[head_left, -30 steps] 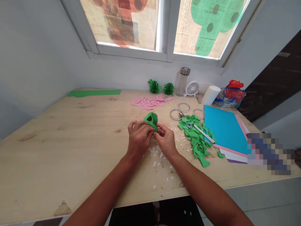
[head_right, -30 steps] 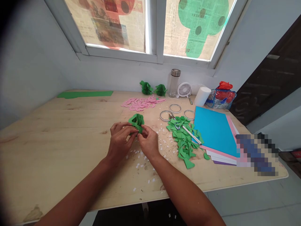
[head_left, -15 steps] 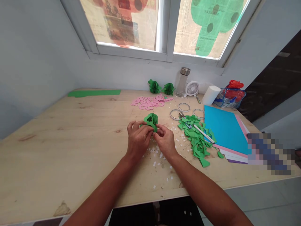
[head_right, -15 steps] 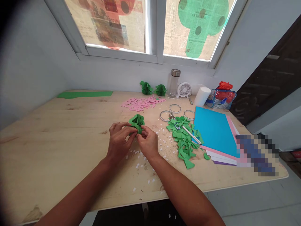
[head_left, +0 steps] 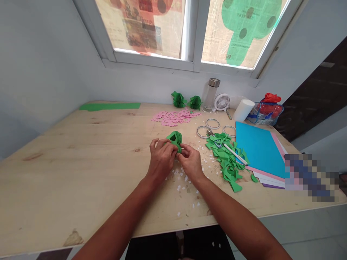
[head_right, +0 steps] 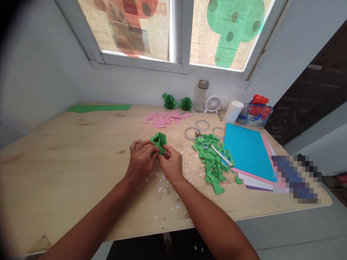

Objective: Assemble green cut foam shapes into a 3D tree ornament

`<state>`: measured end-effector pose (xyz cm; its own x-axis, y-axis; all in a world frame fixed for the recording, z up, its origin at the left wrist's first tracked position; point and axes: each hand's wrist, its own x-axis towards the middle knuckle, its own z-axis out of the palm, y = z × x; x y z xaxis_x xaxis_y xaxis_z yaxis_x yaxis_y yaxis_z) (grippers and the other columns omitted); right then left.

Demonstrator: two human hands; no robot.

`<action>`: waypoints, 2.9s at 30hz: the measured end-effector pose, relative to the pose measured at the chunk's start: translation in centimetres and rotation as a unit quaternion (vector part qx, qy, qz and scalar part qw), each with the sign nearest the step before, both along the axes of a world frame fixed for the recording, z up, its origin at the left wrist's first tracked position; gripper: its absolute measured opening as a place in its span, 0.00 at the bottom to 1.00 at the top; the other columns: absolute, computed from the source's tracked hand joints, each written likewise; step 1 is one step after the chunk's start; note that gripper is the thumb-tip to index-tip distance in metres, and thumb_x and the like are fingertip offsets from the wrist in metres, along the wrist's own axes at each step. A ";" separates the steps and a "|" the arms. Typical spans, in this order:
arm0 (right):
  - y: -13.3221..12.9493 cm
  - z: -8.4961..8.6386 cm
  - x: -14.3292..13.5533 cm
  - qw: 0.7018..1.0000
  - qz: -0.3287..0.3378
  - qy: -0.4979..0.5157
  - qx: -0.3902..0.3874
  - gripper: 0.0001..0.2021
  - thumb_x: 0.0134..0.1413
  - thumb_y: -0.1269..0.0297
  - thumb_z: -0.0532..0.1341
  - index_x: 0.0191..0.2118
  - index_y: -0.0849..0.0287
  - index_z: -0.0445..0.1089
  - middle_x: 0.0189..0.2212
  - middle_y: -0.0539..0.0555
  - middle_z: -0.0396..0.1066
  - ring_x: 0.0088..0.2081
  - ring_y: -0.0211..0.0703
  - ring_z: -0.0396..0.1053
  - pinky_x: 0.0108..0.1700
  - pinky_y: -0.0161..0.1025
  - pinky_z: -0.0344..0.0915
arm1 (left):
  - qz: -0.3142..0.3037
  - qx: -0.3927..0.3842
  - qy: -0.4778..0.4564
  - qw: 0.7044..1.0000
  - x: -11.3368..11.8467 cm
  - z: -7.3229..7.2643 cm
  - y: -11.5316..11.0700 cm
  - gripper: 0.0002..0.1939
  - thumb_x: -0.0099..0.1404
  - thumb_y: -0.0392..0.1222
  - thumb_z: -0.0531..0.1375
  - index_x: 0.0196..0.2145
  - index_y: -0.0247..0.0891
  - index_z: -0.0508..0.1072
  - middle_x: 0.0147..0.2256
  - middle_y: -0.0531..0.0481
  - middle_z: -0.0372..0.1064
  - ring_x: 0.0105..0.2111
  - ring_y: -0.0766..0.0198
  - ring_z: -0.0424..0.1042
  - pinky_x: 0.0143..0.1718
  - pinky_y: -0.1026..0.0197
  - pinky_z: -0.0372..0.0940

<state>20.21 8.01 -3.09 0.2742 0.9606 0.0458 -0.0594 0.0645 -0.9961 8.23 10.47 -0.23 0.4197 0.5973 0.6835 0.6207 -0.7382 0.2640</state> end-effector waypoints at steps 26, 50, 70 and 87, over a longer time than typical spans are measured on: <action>0.0 1.5 0.5 0.997 -0.004 0.075 0.000 0.21 0.37 0.64 0.66 0.43 0.62 0.69 0.26 0.51 0.77 0.29 0.43 0.74 0.33 0.36 0.69 | -0.054 -0.034 -0.040 0.997 -0.2 0.1 0.1 0.06 0.64 0.35 0.53 0.31 0.41 0.68 0.34 0.48 0.74 0.45 0.54 0.68 0.51 0.47 0.54; -0.2 2.2 0.0 0.994 0.024 0.107 0.005 0.18 0.36 0.66 0.66 0.39 0.60 0.70 0.27 0.50 0.76 0.29 0.40 0.72 0.29 0.34 0.67 | -0.153 -0.580 -0.501 0.624 -1.2 0.8 1.3 0.24 0.53 0.41 0.65 0.48 0.39 0.69 0.43 0.45 0.72 0.38 0.59 0.74 0.37 0.60 0.68; -0.1 1.8 0.3 0.999 0.015 0.048 0.010 0.15 0.42 0.65 0.64 0.41 0.59 0.72 0.29 0.51 0.76 0.29 0.39 0.71 0.30 0.34 0.65 | -0.109 -0.545 -0.550 0.624 -1.3 1.0 1.3 0.28 0.40 0.34 0.72 0.42 0.33 0.74 0.32 0.47 0.76 0.30 0.62 0.74 0.33 0.62 0.67; -0.2 1.9 1.1 0.982 -0.113 -0.134 0.071 0.11 0.51 0.61 0.59 0.38 0.59 0.74 0.35 0.56 0.76 0.36 0.45 0.72 0.39 0.40 0.67 | -0.064 -0.434 -0.553 0.709 -0.9 0.5 1.5 0.29 0.42 0.40 0.71 0.44 0.35 0.71 0.30 0.51 0.74 0.31 0.61 0.74 0.34 0.62 0.67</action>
